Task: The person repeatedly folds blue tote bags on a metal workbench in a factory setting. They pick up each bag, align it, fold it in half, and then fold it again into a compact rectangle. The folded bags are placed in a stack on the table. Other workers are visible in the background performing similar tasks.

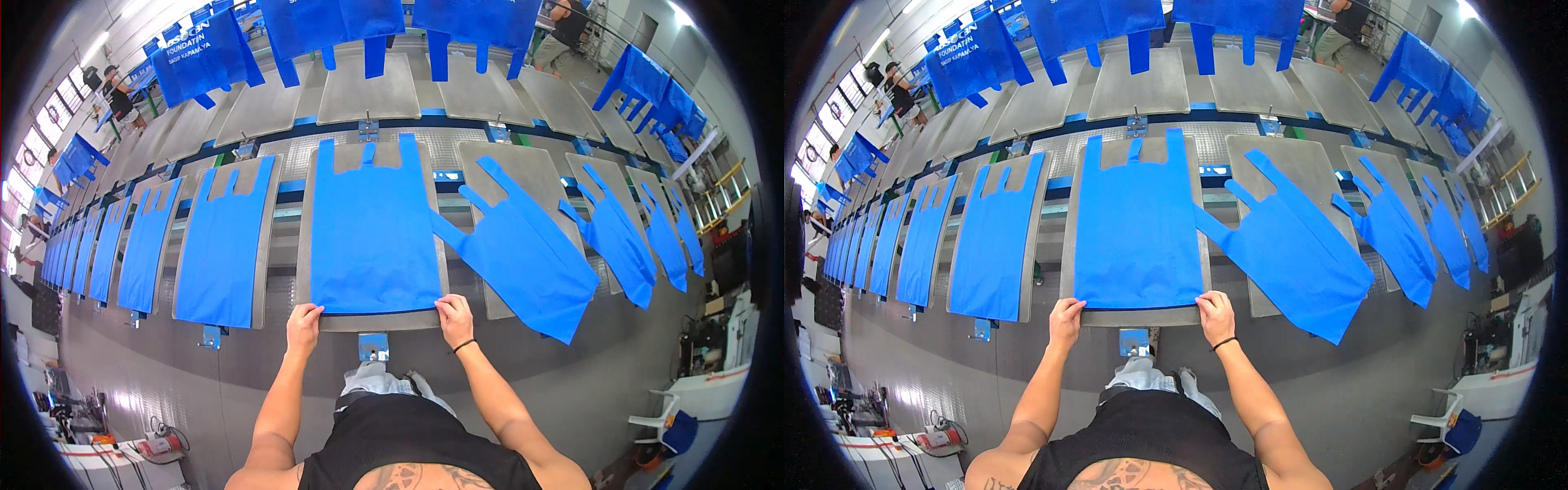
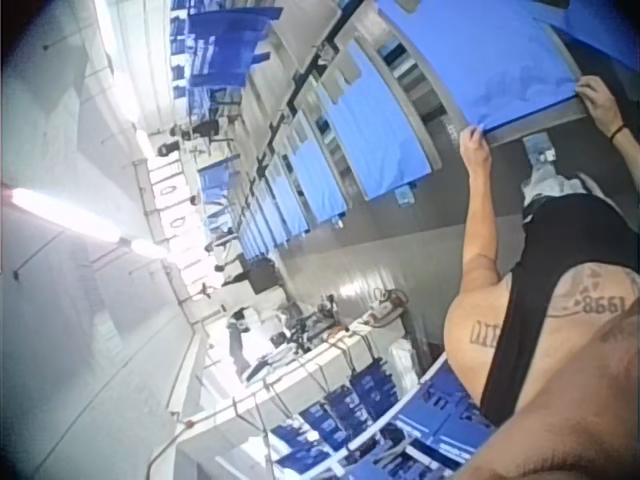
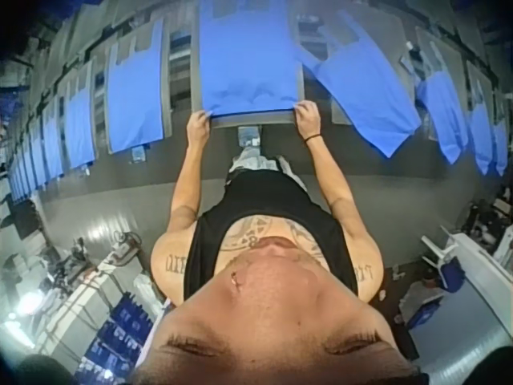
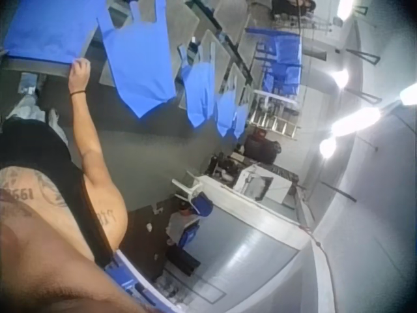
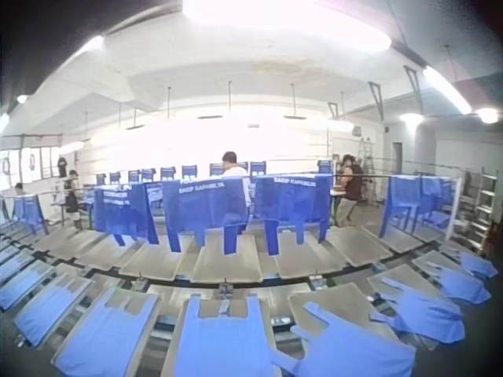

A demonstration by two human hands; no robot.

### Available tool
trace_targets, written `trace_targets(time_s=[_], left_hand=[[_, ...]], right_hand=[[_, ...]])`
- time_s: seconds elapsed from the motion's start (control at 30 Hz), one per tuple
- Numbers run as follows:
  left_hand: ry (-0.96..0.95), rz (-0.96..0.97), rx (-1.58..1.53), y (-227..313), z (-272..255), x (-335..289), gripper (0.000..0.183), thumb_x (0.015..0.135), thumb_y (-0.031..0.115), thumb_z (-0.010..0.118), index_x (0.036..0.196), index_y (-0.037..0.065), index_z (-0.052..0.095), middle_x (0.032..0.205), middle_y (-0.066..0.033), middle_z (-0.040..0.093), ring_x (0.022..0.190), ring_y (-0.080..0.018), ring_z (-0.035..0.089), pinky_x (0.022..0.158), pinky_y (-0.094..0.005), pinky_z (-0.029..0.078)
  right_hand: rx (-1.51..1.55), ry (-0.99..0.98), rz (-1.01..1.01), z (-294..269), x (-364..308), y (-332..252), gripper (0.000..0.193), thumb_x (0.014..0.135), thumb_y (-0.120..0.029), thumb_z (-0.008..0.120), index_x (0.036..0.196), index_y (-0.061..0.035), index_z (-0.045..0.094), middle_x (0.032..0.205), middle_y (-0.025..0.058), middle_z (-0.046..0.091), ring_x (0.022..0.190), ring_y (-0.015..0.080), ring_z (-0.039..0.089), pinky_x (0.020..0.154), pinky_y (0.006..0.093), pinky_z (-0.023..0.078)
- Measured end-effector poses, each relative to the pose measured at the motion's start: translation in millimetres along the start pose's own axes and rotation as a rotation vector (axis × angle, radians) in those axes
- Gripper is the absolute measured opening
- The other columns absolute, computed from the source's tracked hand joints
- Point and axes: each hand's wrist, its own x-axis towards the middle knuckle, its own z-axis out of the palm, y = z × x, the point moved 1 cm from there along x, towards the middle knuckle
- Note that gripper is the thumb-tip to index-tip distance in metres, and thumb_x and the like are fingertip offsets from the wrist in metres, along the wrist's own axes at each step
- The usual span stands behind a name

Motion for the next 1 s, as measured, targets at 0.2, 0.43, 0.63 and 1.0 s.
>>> trace_targets(time_s=[0.2,0.43,0.63,1.0], left_hand=[[-0.010,0.017,0.057,5.5,-3.7,-14.0,0.023,0.081,-0.001,0.071,0.102,0.007,0.079,0.100,-0.0089,0.071,0.097,-0.0293,0.066,0.084,-0.0403,0.057],[-0.043,0.030,0.084,8.5,-10.4,-25.7,0.027,0.079,-0.002,0.068,0.102,0.007,0.079,0.100,-0.0079,0.071,0.097,-0.0284,0.066,0.085,-0.0401,0.057],[-0.055,0.053,0.059,6.1,-13.2,-37.0,0.027,0.079,-0.003,0.068,0.102,0.006,0.079,0.101,-0.0079,0.071,0.097,-0.0286,0.066,0.086,-0.0402,0.057],[-0.159,0.163,0.073,-11.1,-21.0,-42.0,0.039,0.077,-0.006,0.064,0.111,0.007,0.077,0.102,-0.0095,0.071,0.100,-0.0305,0.065,0.088,-0.0414,0.057]], right_hand=[[0.006,-0.018,-0.026,-4.7,-11.9,-2.7,0.017,0.083,0.001,0.073,0.098,-0.0065,0.075,0.102,0.0082,0.069,0.105,0.0313,0.066,0.089,0.0424,0.056],[-0.002,-0.021,-0.026,-6.3,-26.0,-5.6,0.015,0.085,-0.001,0.070,0.099,-0.0060,0.075,0.103,0.0087,0.069,0.112,0.0324,0.065,0.094,0.0432,0.054],[0.005,-0.029,-0.013,-7.7,-35.6,-7.3,0.017,0.085,0.000,0.069,0.100,-0.0064,0.075,0.102,0.0101,0.070,0.113,0.0342,0.066,0.094,0.0442,0.057],[-0.073,-0.082,-0.072,-11.7,-42.2,-10.8,0.021,0.084,-0.003,0.070,0.102,-0.0099,0.078,0.098,0.0064,0.070,0.110,0.0285,0.066,0.088,0.0404,0.059]])
